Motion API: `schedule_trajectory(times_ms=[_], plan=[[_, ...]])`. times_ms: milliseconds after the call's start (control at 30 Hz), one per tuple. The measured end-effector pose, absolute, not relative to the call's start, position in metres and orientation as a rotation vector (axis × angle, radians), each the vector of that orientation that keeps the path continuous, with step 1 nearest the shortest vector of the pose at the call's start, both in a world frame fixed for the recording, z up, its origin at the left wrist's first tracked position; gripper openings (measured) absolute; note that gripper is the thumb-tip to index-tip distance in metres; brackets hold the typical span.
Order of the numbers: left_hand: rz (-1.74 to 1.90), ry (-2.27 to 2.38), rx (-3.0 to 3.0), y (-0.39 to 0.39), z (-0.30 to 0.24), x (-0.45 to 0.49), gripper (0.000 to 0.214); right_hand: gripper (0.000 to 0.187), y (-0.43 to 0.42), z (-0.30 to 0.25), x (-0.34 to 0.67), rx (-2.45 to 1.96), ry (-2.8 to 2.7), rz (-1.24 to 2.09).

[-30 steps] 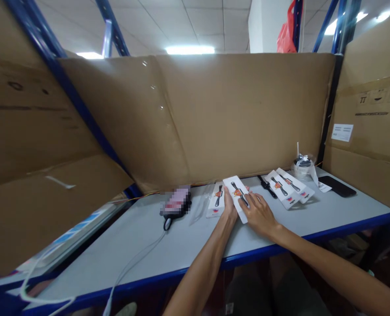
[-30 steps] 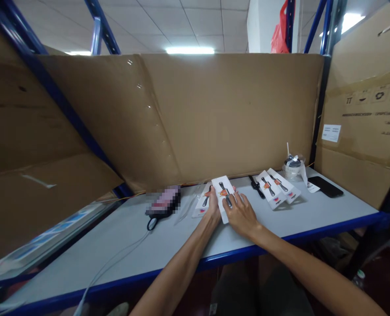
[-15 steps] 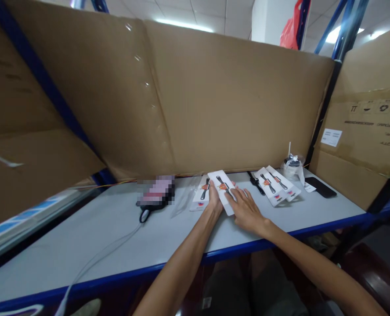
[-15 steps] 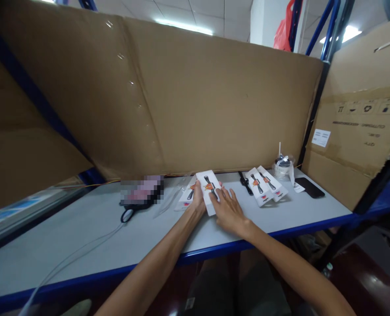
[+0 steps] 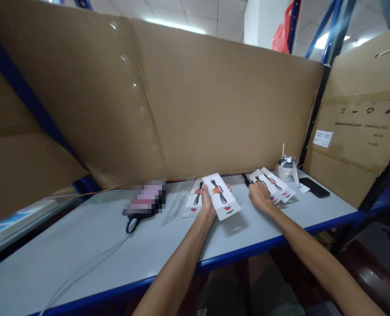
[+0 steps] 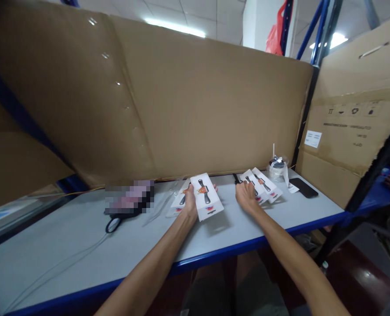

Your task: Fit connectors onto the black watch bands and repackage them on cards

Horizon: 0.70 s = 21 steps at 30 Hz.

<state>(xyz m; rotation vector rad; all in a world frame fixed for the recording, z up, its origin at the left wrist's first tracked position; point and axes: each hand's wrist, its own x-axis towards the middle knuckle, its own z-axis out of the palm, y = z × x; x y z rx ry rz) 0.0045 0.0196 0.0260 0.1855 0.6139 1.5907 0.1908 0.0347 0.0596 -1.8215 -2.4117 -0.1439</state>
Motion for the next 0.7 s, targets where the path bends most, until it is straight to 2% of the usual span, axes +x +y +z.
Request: schedule_trajectory(times_ms=[300,500,600,700], plan=[[1.555,0.545,0.200,0.023,0.022,0.001,0.065,0.035,0.039,0.043,0.189,-1.807,-2.434,-0.120],[1.527,0.548,0.232,0.026,0.021,0.001,0.066,0.032,0.027,0.035,0.176,-1.609,-2.414,-0.010],[1.532,0.567,0.262,0.028,0.021,0.001,0.065,0.036,0.024,0.041,0.173,-1.457,-2.168,0.319],[1.526,0.616,0.292,0.028,0.023,0.005,0.065,0.041,0.016,0.049,0.171,-1.274,-1.926,0.932]])
